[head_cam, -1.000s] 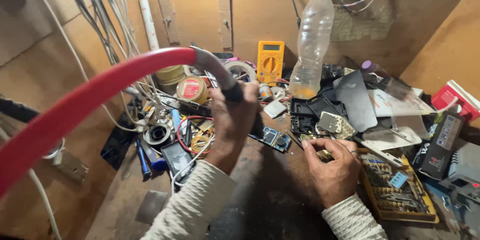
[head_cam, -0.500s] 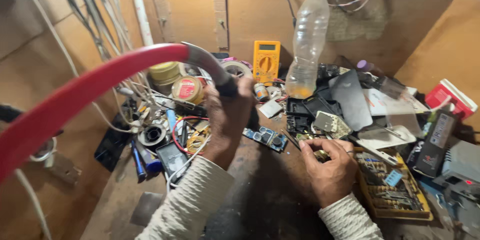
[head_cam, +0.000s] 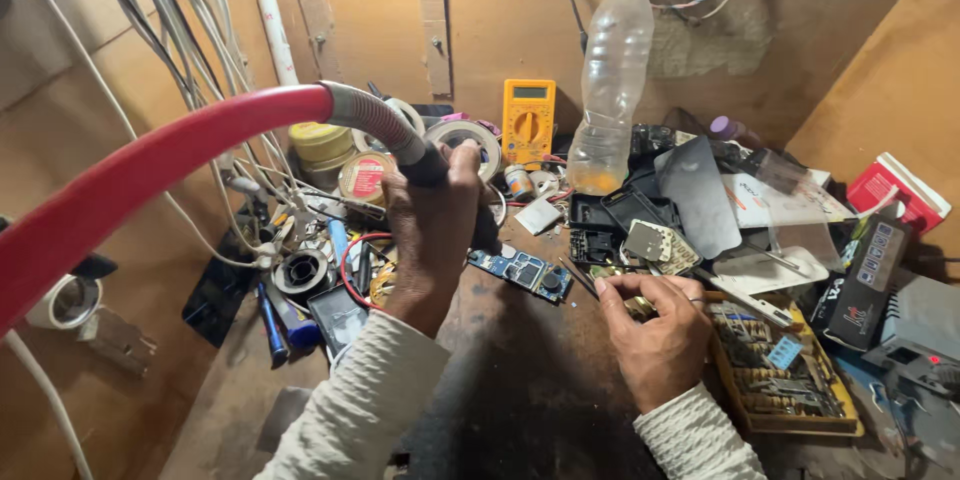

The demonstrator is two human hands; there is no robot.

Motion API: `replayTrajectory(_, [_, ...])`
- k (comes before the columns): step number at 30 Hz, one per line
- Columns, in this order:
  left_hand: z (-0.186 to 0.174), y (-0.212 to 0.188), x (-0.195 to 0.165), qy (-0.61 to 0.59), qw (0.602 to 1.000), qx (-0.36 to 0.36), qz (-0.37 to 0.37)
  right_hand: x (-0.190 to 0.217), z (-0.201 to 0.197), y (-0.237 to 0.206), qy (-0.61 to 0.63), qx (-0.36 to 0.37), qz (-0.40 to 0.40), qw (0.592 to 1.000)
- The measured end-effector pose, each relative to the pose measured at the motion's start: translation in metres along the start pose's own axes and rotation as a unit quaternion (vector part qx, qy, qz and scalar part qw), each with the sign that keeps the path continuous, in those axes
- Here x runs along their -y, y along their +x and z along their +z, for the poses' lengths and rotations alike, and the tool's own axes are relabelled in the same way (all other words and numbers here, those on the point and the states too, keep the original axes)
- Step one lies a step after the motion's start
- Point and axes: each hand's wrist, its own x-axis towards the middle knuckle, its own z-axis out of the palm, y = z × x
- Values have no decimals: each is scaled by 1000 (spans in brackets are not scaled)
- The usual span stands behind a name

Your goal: The person solders components onto a small circuit board at a cluttered workbench. They hold the board steady with one hand while applying a soldering iron to its contacts, occasionally repositioning the board and using a small tool on the components.

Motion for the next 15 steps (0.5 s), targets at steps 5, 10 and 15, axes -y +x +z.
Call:
replayTrajectory(5, [2,-6,3,42,996,39,72,0,2,1,6,0,-7,1000])
replayTrajectory(10, [4,-3,4,74,996,21,51,-2,0,0,-7,-4,-3,1000])
replayTrajectory(15, [7,-3,5,21,997,65,36,0,1,2,-1,-2,-5,1000])
